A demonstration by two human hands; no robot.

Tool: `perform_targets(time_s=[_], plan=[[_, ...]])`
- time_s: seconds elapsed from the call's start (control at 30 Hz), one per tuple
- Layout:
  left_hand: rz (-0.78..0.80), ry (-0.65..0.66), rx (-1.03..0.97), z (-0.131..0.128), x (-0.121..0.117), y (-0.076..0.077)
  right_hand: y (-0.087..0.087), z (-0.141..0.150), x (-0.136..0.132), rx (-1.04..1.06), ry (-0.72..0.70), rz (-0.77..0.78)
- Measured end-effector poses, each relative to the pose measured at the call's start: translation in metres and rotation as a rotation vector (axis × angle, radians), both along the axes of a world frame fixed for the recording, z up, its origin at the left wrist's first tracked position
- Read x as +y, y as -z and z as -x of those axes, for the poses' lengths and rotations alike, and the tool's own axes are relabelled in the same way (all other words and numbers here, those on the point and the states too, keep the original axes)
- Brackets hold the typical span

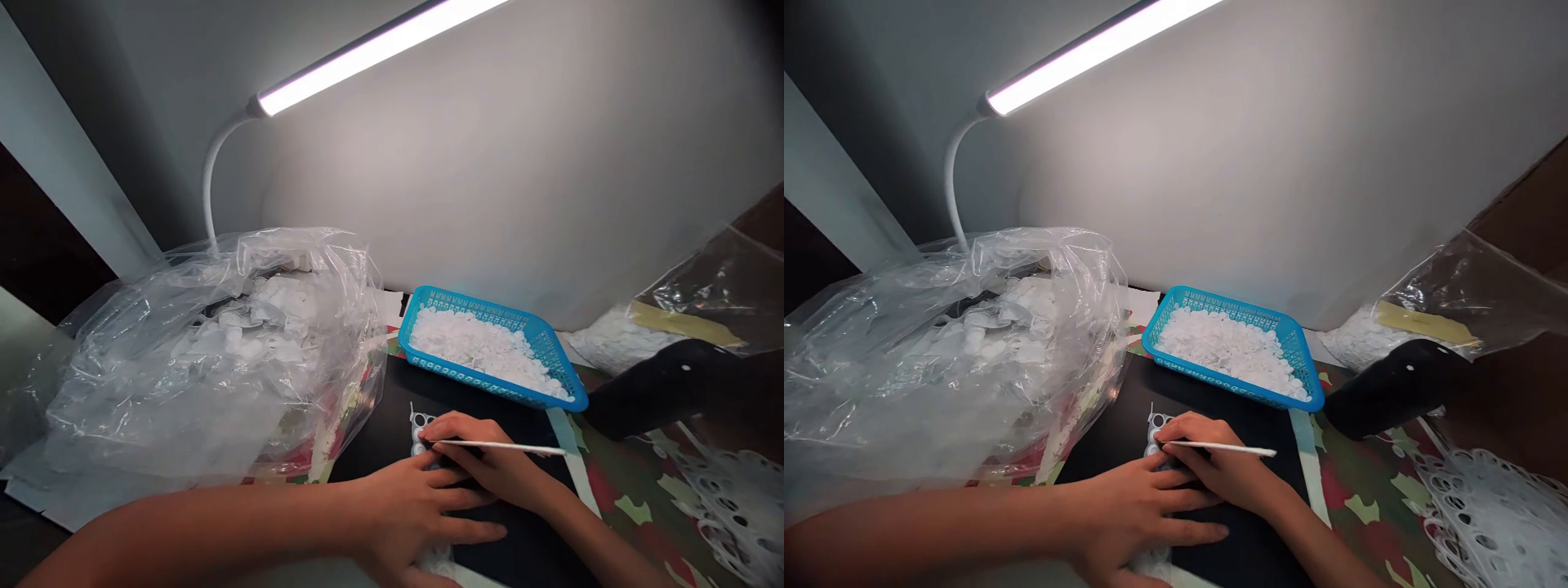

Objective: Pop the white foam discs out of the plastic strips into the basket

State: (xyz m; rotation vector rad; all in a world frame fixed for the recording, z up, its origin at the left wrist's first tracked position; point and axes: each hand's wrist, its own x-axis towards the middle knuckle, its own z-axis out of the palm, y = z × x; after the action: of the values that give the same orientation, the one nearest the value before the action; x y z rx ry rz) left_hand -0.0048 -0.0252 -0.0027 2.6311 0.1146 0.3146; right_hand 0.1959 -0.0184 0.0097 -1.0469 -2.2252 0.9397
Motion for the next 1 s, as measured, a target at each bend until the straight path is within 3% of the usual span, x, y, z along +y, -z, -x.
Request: perform_targets(time_s=[0.47,0.63,0.77,0.87,1.0], plan=[[-0.024,0.004,0.012,0.000,0.001,0.005,0.001,0.000,0.000,-0.045,-0.098,-0.125],[-0.031,0.002,0.001,-0.001,0.000,0.001,0.007,0.002,0.002,-0.079,-0.139,-0.467],[0.022,0.006,0.023,0.002,-0.001,-0.006,0.002,-0.009,0.013,-0.034,0.076,-0.668],[0.072,0.016,0.043,0.004,-0.002,-0.010,-0.009,-0.017,0.016,0.006,0.227,-0.660],[0.060,0.034,0.016,0.003,0.000,-0.005,-0.014,-0.012,0.004,0.020,0.089,-0.442]])
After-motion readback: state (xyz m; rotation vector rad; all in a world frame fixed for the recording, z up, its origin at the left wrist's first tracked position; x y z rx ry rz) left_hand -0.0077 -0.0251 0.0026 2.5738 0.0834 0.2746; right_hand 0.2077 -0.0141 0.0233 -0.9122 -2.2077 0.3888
